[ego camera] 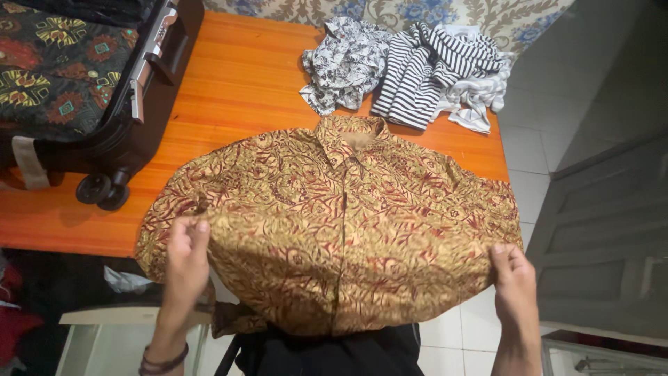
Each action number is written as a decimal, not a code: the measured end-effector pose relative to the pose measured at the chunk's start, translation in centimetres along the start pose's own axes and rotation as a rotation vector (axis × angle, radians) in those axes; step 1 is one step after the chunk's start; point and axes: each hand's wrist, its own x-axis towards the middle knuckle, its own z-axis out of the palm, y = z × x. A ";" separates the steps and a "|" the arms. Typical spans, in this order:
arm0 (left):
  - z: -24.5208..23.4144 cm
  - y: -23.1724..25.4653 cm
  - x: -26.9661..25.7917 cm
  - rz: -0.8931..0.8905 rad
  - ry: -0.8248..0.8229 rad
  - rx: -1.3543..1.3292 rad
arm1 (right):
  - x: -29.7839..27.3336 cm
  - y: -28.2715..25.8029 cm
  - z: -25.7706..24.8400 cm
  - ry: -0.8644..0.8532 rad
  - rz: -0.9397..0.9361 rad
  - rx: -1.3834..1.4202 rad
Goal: The person folds patterned shirts by hand on a table and places them into an open suitcase.
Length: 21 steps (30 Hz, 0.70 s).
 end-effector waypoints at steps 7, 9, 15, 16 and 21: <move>0.7 2.6 3.8 0.120 0.022 -0.326 | 2.3 -6.5 2.1 -0.001 -0.085 0.379; 0.9 3.8 4.9 0.135 0.043 -0.354 | 3.0 -8.1 2.8 0.018 -0.131 0.409; 1.4 5.6 9.7 0.246 0.048 -0.508 | 6.1 -11.6 4.6 -0.017 -0.302 0.545; 1.7 5.5 10.7 0.279 0.055 -0.482 | 7.2 -11.8 5.1 0.032 -0.316 0.468; 3.4 4.0 16.5 0.383 0.026 -0.343 | 14.0 -11.2 6.7 0.042 -0.351 0.454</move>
